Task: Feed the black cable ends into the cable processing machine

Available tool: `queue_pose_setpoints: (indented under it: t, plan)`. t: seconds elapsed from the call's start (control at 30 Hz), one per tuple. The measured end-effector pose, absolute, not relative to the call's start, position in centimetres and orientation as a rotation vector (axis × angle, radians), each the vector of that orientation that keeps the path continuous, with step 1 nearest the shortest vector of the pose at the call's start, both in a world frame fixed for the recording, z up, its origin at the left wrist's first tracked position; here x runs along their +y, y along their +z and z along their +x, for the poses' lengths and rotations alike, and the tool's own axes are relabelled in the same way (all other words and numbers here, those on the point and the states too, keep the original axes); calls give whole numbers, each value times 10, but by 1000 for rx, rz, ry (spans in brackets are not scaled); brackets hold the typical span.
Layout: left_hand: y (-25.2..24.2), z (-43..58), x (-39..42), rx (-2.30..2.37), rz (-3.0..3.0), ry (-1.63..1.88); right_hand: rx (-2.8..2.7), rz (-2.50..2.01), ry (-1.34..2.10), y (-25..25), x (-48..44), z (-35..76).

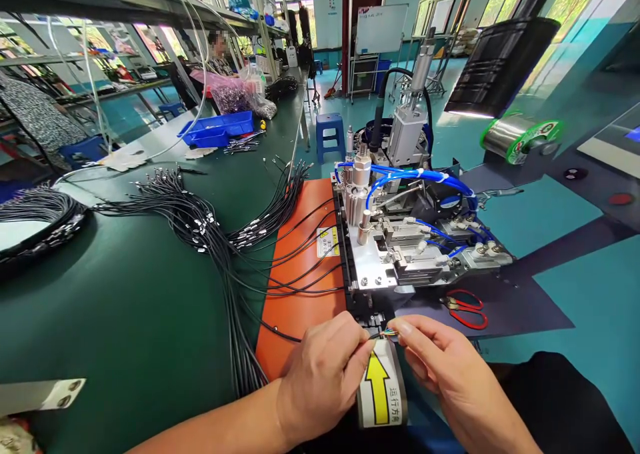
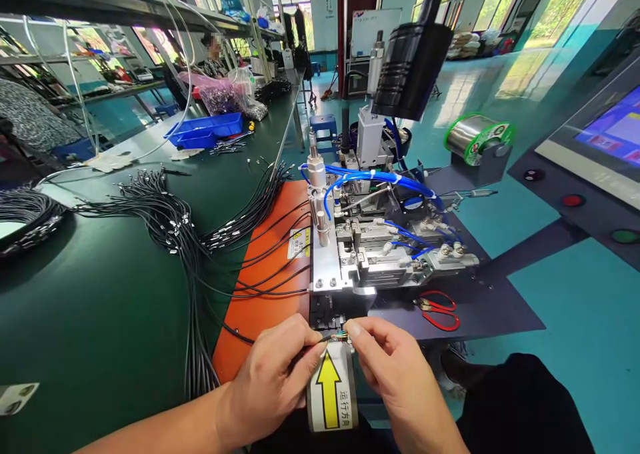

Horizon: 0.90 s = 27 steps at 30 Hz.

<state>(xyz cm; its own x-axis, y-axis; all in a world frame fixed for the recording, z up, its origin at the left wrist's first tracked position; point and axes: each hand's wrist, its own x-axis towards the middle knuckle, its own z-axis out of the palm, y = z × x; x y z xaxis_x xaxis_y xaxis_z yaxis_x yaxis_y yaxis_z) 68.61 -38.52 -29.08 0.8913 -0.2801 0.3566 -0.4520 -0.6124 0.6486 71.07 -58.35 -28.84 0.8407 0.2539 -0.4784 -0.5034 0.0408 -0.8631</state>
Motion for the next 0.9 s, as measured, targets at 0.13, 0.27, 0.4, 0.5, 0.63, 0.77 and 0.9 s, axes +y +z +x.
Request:
queue_pose_setpoints:
  t: [0.13,0.27,0.4,0.5,0.63,0.77,0.9]
  plan:
    - [-292,686,-385,-521,2262,288,229,-1386,598,-290,-579,709]
    - [-295,686,-386,-509,2254,278,236,-1371,595,-293,-579,709]
    - [-294,687,-386,-468,2267,235,218,-1438,560,-294,-580,711]
    - [-290,689,-384,-434,2281,189,207,-1491,512,-294,-579,713]
    - [-287,693,-380,-449,2249,131,186,-1540,455,-300,-578,718]
    - [-289,695,-377,-454,2203,89,163,-1593,431,-312,-578,722]
    - [-292,696,-376,-452,2212,80,164,-1629,418,-321,-578,726]
